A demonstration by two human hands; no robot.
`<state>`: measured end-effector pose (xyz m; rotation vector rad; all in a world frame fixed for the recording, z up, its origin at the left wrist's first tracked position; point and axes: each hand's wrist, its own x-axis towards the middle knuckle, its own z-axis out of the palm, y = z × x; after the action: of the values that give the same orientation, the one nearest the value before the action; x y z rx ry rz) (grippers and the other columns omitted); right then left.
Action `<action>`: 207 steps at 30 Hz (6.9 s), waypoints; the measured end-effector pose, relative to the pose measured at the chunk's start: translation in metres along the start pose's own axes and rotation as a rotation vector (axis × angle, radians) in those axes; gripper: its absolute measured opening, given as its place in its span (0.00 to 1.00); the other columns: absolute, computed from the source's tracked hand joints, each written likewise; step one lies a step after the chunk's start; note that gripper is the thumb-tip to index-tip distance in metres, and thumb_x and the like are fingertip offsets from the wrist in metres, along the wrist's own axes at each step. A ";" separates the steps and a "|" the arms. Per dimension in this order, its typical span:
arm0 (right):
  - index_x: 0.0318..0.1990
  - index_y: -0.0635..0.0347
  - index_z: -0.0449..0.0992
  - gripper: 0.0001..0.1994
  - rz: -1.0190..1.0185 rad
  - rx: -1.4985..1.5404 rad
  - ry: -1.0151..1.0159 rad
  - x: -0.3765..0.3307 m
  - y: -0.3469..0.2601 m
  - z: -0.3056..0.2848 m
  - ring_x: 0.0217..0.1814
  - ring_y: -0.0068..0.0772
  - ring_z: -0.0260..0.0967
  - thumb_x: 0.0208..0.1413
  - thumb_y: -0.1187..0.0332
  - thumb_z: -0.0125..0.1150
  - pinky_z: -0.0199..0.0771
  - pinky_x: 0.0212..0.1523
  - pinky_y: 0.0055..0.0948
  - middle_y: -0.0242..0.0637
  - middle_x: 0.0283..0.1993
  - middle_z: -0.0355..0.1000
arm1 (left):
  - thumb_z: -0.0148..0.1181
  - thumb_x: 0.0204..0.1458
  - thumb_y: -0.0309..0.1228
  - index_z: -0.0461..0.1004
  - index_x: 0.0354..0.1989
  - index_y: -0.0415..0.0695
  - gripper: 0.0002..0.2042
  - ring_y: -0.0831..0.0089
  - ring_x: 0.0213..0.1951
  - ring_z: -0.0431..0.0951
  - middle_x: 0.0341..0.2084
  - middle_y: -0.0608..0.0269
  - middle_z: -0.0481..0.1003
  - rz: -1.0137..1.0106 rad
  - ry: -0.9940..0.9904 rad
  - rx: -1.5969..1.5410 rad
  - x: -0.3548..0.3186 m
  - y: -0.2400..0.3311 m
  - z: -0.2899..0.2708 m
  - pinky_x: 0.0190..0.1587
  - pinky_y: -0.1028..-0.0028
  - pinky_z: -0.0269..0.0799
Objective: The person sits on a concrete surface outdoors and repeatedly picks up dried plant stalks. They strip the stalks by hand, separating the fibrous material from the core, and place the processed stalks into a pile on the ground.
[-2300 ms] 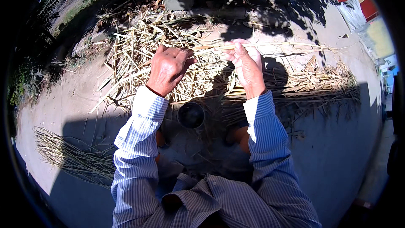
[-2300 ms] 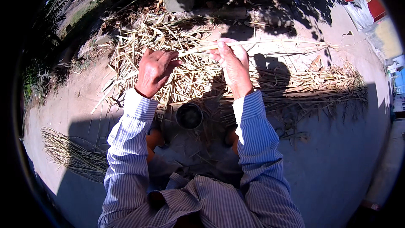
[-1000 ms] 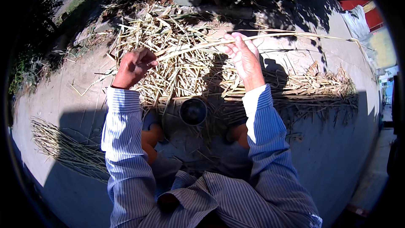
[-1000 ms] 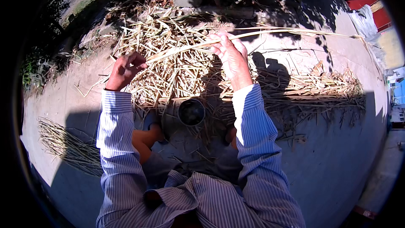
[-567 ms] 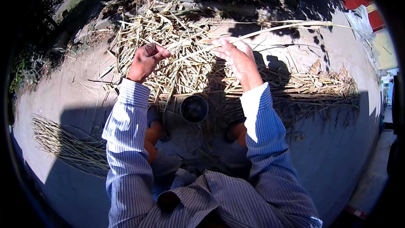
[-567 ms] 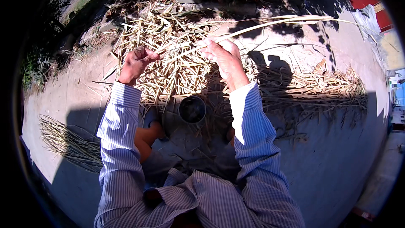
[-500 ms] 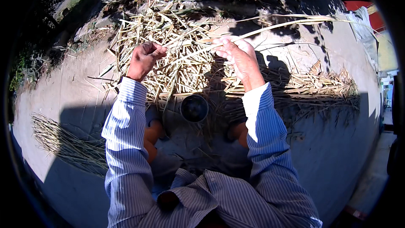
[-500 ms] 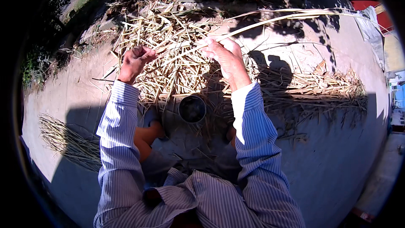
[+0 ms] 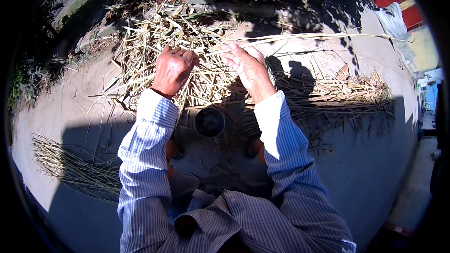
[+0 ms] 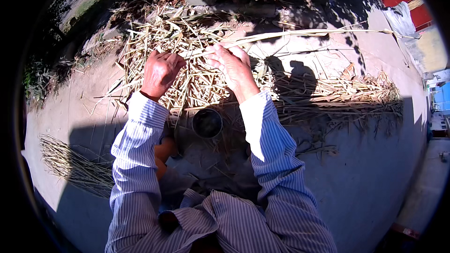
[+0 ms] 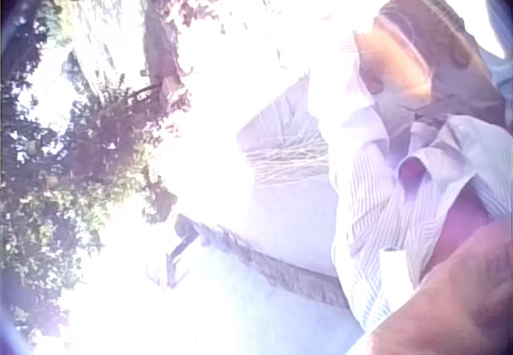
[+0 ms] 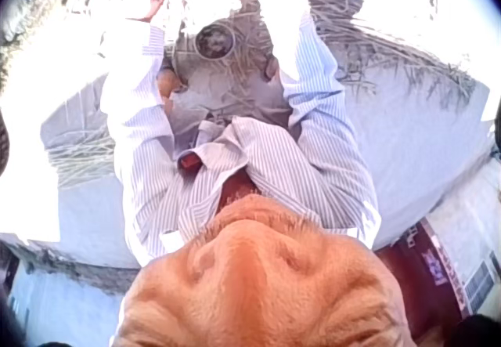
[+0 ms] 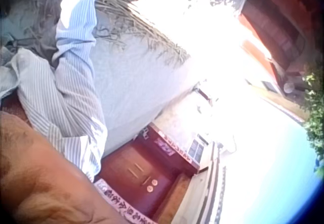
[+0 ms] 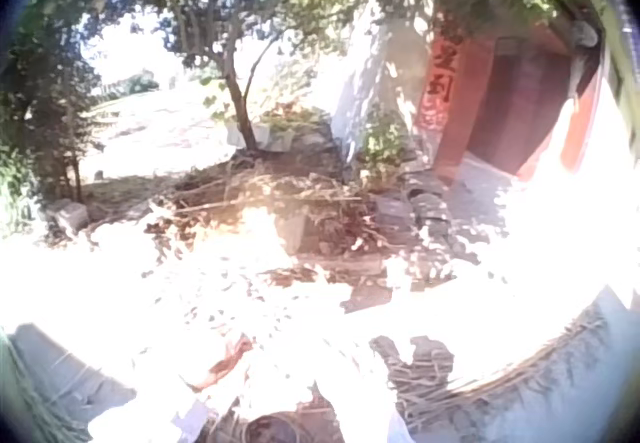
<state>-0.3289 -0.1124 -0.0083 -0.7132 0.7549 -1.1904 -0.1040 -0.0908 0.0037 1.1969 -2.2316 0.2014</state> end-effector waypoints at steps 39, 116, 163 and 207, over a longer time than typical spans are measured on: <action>0.45 0.69 0.67 0.22 -0.077 -0.166 0.179 -0.001 -0.035 -0.023 0.38 0.34 0.75 0.52 0.60 0.65 0.73 0.37 0.26 0.43 0.37 0.74 | 0.61 0.43 0.25 0.75 0.33 0.41 0.07 0.64 0.30 0.77 0.30 0.63 0.79 -0.279 -0.004 -0.492 0.009 -0.009 0.005 0.39 0.67 0.63; 0.41 0.69 0.70 0.14 -0.222 -0.389 0.084 -0.017 -0.036 -0.015 0.32 0.32 0.75 0.56 0.65 0.61 0.75 0.32 0.23 0.44 0.33 0.74 | 0.65 0.50 0.33 0.76 0.29 0.39 0.09 0.79 0.28 0.76 0.25 0.64 0.79 -0.830 0.002 -0.969 0.013 -0.045 -0.001 0.32 0.81 0.68; 0.45 0.72 0.67 0.18 -0.214 -0.251 0.255 -0.004 -0.024 -0.021 0.35 0.38 0.76 0.56 0.65 0.62 0.76 0.35 0.26 0.49 0.37 0.74 | 0.61 0.54 0.32 0.74 0.33 0.40 0.08 0.82 0.28 0.72 0.26 0.67 0.76 -0.921 0.483 -1.163 0.005 -0.063 0.001 0.34 0.84 0.66; 0.43 0.66 0.67 0.11 -0.260 -0.335 0.073 -0.017 -0.016 -0.006 0.38 0.37 0.76 0.59 0.69 0.57 0.77 0.40 0.31 0.48 0.39 0.74 | 0.65 0.43 0.40 0.72 0.24 0.42 0.14 0.57 0.27 0.72 0.19 0.57 0.73 -0.227 0.035 0.161 0.015 -0.020 0.022 0.31 0.61 0.67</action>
<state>-0.3457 -0.1002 0.0035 -1.0747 0.9560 -1.3449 -0.1033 -0.1218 -0.0089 1.5094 -2.0611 0.3130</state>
